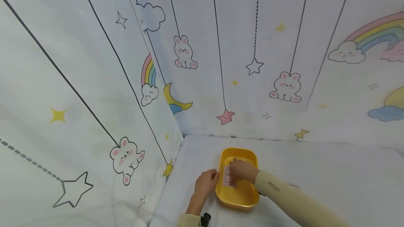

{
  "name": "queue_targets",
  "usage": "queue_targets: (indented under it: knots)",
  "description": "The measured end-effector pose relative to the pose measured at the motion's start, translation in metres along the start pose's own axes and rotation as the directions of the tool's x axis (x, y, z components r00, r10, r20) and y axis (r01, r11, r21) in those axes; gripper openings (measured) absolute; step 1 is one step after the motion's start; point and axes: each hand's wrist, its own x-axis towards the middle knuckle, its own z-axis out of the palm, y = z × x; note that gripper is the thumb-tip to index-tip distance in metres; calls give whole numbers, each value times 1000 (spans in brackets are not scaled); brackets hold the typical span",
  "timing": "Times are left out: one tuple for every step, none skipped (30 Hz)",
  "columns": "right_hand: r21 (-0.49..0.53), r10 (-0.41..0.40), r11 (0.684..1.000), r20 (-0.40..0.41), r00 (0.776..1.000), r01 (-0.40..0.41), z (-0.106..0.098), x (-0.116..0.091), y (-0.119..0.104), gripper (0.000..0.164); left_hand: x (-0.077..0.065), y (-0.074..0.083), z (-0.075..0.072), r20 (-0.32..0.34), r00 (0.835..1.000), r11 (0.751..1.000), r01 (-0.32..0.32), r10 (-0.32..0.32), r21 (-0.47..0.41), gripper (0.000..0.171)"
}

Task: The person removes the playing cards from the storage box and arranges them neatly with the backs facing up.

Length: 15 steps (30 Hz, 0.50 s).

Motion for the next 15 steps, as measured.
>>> queue_targets:
  knots:
    - [-5,2,1000,-3,1000,-2,2,-1,-1,61,0,0,0,-1,1000,1000,-3,3,0,26]
    - [-3,2,1000,-7,1000,-2,3,-1,-1,65,0,0,1,0,1000,1000,-4,4,1,26]
    - [1,2,1000,-9,1000,-2,4,-2,-2,69,0,0,1,2,1000,1000,-5,5,2,27]
    - [0,2,1000,-17,1000,-2,6,-2,-2,71,0,0,2,0,1000,1000,-9,9,3,27]
    - [2,6,1000,-24,1000,-6,7,-1,-2,72,0,0,2,-1,1000,1000,-12,12,5,28]
    - [-10,10,1000,-32,999,-10,8,0,-1,73,0,-1,2,-1,1000,1000,-14,14,9,29]
    - [-24,11,1000,-44,999,-12,9,1,-1,75,0,-1,2,-5,1000,1000,-18,18,13,29]
    - [-34,10,999,-57,998,-12,11,2,0,76,0,-1,2,-5,1000,1000,-19,19,14,29]
    - [-47,6,999,-73,997,-9,12,4,0,75,0,-1,2,-8,1000,1000,-23,23,14,29]
    - [-50,3,999,-91,996,-8,14,5,1,74,0,-1,1,-9,1000,1000,-24,24,13,29]
    - [-58,-2,998,-106,994,-4,15,6,2,74,0,-1,1,-7,1000,1000,-22,23,12,29]
    - [-63,-7,998,-116,993,-1,16,7,3,74,0,-2,1,-8,1000,1000,-25,25,11,29]
    - [-52,-8,999,-127,992,1,17,9,3,73,0,-2,1,-7,1000,1000,-25,25,8,28]
    - [-38,-5,999,-133,991,0,17,10,4,71,0,-2,0,-5,1000,1000,-24,24,5,28]
    - [-18,-2,1000,-135,991,0,17,11,4,69,0,-2,0,-4,1000,1000,-22,23,4,28]
